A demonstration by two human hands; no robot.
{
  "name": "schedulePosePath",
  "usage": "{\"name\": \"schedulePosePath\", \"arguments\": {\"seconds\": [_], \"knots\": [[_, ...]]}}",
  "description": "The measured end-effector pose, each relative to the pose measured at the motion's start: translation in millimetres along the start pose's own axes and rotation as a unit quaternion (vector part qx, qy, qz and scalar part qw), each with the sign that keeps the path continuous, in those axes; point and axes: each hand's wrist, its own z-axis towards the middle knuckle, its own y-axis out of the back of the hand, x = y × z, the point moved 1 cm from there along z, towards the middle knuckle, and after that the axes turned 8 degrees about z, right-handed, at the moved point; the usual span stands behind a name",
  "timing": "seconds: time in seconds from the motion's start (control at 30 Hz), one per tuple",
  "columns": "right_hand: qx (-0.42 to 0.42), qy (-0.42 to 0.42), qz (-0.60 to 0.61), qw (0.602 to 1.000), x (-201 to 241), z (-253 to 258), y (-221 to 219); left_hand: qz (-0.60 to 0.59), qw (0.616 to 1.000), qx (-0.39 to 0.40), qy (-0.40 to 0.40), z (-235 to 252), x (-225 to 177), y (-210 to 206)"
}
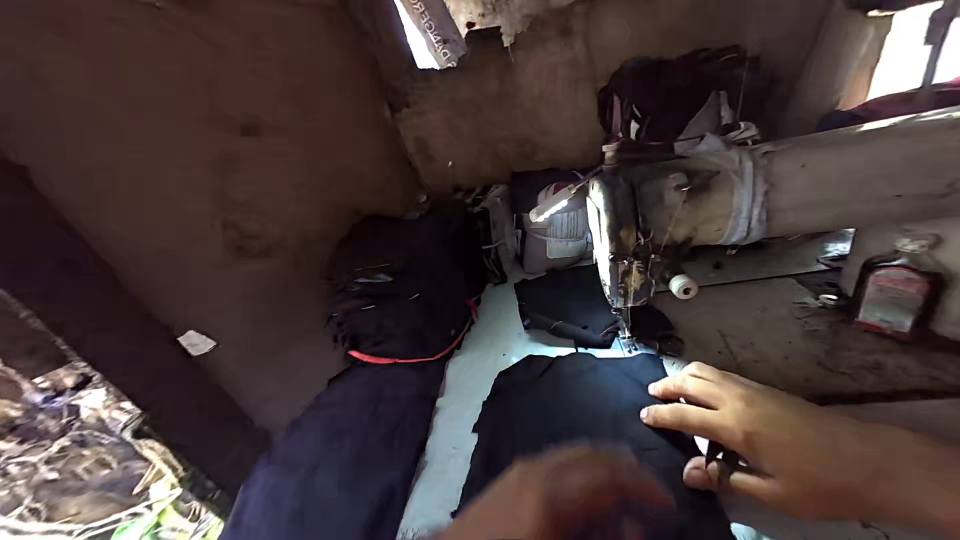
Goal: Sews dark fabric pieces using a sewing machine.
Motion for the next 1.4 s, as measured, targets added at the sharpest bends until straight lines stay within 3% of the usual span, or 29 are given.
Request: {"name": "schedulePosePath", "arguments": {"seconds": [0.03,0.1,0.17,0.2,0.23,0.27,0.33,0.37,0.4,0.43,0.5,0.57,0.67,0.93,1.03,1.33,1.4], "knots": [[-0.007,0.001,-0.001,1.0,-0.8,-3.7,-0.3,0.042,0.999,0.001,0.024,16.2,26.5,-1.3],[-0.014,-0.001,-0.009,1.0,-2.9,-9.8,0.4,0.175,0.968,0.067,0.168,33.1,69.6,6.1],[-0.008,-0.005,-0.013,1.0,-3.2,-13.6,4.7,0.307,0.877,0.142,0.342,41.9,84.4,30.3],[-0.004,-0.006,-0.012,1.0,-2.6,-13.9,7.8,0.347,0.836,0.154,0.396,44.8,84.6,42.4],[0.002,-0.007,-0.009,1.0,-2.7,-13.2,10.8,0.371,0.82,0.144,0.411,46.2,82.1,49.4],[-0.001,-0.006,-0.007,1.0,-4.1,-11.9,12.4,0.38,0.84,0.093,0.376,45.0,78.7,48.2],[-0.017,-0.004,0.01,1.0,-10.5,-8.4,12.6,0.352,0.917,-0.044,0.18,45.3,78.0,24.6],[-0.022,-0.003,0.02,1.0,-14.4,-6.6,11.2,0.31,0.945,-0.079,0.072,50.0,80.6,6.8],[-0.02,-0.006,0.03,0.999,-18.3,-4.4,9.5,0.263,0.963,-0.062,0.005,55.1,81.9,-9.9],[-0.01,-0.013,0.044,0.999,-21.5,-2.2,8.0,0.229,0.973,-0.012,-0.006,57.9,82.0,-23.9],[0.018,-0.041,0.07,0.997,-26.1,2.0,7.1,0.201,0.971,0.108,0.077,61.2,83.5,-35.1],[0.048,-0.077,0.082,0.992,-30.7,7.9,9.5,0.194,0.958,0.153,0.147,67.5,90.3,-28.8],[0.07,-0.109,0.084,0.988,-36.1,16.4,11.2,0.192,0.944,0.189,0.188,74.3,96.4,-19.6],[0.055,-0.113,0.087,0.988,-36.7,19.0,7.8,0.216,0.955,0.158,0.124,61.4,100.1,-21.2],[0.056,-0.117,0.09,0.987,-37.1,18.7,8.8,0.218,0.969,0.104,0.045,52.7,95.6,-23.1],[0.059,-0.136,0.068,0.987,-38.5,17.7,7.0,0.183,0.973,0.131,-0.048,38.2,108.9,-19.2],[0.009,-0.08,0.029,0.996,-38.4,12.4,2.5,0.185,0.973,0.133,-0.046,41.5,114.5,-18.7]]}}
